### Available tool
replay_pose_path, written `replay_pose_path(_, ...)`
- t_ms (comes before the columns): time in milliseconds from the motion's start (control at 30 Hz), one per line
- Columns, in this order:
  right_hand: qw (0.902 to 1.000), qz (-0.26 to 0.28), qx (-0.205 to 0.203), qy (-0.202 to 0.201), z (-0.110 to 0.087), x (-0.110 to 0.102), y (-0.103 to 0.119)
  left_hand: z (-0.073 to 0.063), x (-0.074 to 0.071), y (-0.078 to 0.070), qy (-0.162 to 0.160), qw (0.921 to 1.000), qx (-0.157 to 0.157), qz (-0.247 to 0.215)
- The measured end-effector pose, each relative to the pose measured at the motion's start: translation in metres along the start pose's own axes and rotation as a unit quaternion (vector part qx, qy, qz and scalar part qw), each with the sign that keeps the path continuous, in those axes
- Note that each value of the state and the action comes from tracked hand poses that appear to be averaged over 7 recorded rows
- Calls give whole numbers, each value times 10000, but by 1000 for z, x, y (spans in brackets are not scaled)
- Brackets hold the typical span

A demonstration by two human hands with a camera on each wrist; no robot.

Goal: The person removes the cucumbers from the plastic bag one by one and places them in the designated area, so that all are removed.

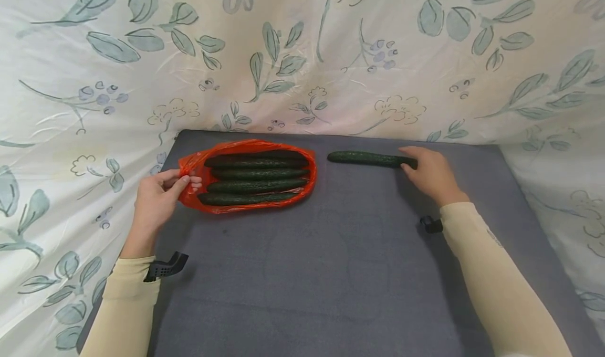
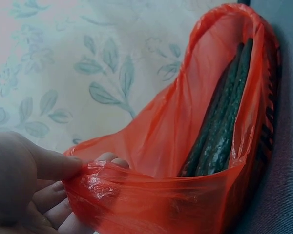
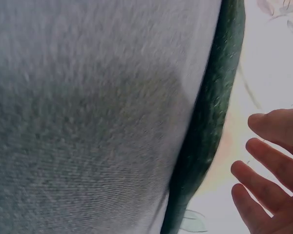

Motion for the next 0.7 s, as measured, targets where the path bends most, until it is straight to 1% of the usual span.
replay_pose_path(200,9988,-172,-357,-281,-11,-11,30,0,-1,-2,-25,10000,20,42)
replay_pose_path(367,9962,-268,-672,-480,-16,-19,56,0,-1,-3,-32,10000,51,41)
replay_pose_path(600,9919,-173,-1058,-686,-22,-27,88,-3,1,-6,-13,9999,72,-98)
replay_pose_path(700,9897,-169,-1203,-759,-24,-30,100,-2,1,-7,-16,10000,73,-39)
Point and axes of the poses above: each hand's wrist, its own z-axis towards the middle knuckle, its own x-axis out of the palm, y = z × x, the point moved 10 cm from there along z, towards the middle knuckle, and after that the axes turned 14 degrees about y, right-handed, at the moved point
